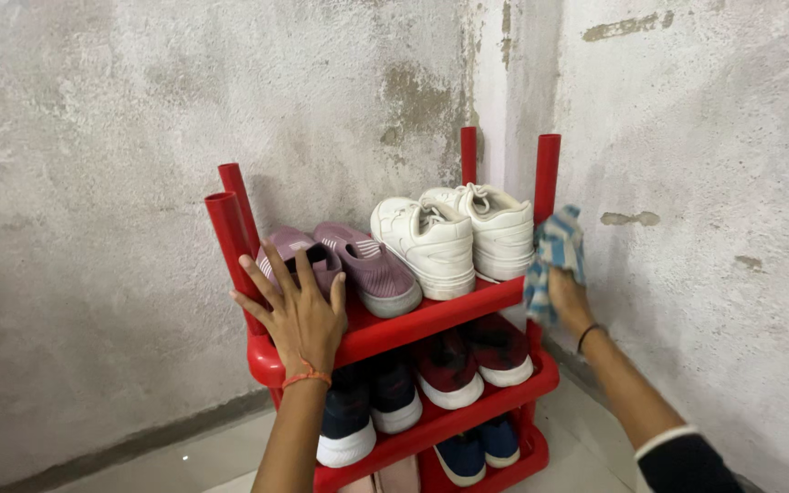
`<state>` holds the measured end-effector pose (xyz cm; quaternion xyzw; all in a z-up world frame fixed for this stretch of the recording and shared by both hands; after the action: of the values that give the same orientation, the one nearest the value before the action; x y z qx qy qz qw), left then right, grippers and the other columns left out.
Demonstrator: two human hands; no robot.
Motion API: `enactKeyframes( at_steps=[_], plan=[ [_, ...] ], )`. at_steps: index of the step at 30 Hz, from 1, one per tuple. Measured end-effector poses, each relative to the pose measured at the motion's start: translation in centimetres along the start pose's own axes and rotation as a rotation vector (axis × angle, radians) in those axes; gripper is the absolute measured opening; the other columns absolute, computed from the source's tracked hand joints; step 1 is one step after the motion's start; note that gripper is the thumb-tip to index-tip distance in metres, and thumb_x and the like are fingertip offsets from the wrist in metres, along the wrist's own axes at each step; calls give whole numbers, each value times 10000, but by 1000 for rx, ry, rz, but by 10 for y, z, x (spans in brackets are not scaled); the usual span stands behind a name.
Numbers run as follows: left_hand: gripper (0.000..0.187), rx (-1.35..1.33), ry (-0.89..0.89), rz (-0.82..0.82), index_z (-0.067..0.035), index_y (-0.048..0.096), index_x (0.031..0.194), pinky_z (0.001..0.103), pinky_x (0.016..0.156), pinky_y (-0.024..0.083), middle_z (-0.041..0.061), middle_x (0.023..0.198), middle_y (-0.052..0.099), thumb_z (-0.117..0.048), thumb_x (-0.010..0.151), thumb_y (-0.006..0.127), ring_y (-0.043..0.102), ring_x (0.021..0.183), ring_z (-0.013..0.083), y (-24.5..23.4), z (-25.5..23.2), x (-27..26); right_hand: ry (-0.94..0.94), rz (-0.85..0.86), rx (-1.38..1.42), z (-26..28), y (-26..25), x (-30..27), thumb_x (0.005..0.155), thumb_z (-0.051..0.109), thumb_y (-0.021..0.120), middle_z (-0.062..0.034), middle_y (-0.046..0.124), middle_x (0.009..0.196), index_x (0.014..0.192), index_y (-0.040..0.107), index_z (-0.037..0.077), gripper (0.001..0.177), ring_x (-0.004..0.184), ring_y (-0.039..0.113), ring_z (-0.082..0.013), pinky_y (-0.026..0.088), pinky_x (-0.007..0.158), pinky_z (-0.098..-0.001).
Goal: The person wipes a red plastic shoe rack with a cloth, then places several pairs of shoes onto the shelves. The person continues to wipe the rack after the shoes are arranged.
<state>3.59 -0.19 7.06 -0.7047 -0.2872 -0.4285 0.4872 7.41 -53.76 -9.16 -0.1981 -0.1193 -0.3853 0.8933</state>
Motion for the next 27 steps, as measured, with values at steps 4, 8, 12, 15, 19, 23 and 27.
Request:
enactKeyframes(
  at_steps=[4, 8, 12, 15, 19, 23, 27],
  plan=[
    [728, 17, 11, -4, -87, 504, 1490, 755, 1170, 5, 202, 1712, 149, -585, 961, 552, -112, 1548, 456, 1, -3, -1, 123, 63, -13, 22, -11, 73, 961, 484, 513, -182, 669, 1306, 1323, 622, 7, 609, 1201, 643, -286, 475, 1035, -369],
    [731, 2, -5, 0, -91, 515, 1469, 753, 1175, -7, 200, 1703, 171, -594, 939, 550, -112, 1552, 446, 0, 0, -1, -91, -21, 36, 74, -9, 128, 988, 433, 477, -262, 667, 1271, 1295, 633, -48, 592, 1129, 636, -367, 505, 914, -454],
    [718, 10, -12, 6, -88, 535, 1441, 751, 1172, -19, 212, 1692, 197, -616, 954, 534, -105, 1552, 450, 2, -1, -1, -103, 15, -149, 51, 2, 129, 1022, 456, 452, -237, 664, 1225, 1246, 622, -33, 564, 1094, 643, -315, 500, 923, -418],
    [725, 4, -6, -27, -93, 545, 1448, 753, 1170, -25, 211, 1680, 221, -626, 957, 529, -95, 1555, 448, 1, -1, 0, -150, 234, -444, 16, 2, 94, 1037, 364, 365, -249, 715, 1159, 1194, 646, 10, 478, 1035, 696, -364, 557, 881, -441],
    [722, 3, 0, -53, -100, 556, 1438, 755, 1160, -28, 220, 1674, 238, -637, 958, 522, -87, 1546, 448, -1, -3, -2, -340, 282, -881, 28, -12, 33, 1012, 339, 296, -220, 676, 1220, 1266, 621, 118, 468, 1080, 660, -387, 518, 901, -496],
    [733, -46, -5, -65, -112, 560, 1433, 746, 1174, -20, 205, 1675, 257, -661, 948, 515, -81, 1548, 427, -1, -1, -2, -324, 347, -1166, 55, 17, -60, 1085, 308, 314, -182, 732, 1259, 1347, 574, 94, 427, 1188, 702, -317, 523, 1061, -465],
    [723, -89, 4, -91, -120, 565, 1440, 741, 1173, -23, 195, 1657, 272, -662, 966, 507, -74, 1549, 424, -5, -1, -1, -773, -54, -1134, 146, 68, -174, 1005, 328, 512, -229, 560, 1397, 1383, 551, 51, 471, 1280, 515, -411, 378, 1120, -564]
  ],
)
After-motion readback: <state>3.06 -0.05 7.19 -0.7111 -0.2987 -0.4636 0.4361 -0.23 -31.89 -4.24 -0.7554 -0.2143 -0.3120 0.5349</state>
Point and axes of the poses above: each hand's wrist, its own x-axis towards the middle knuckle, its own y-axis out of the palm, z = x × y, the point moved 8 cm from there along x, towards the middle knuckle
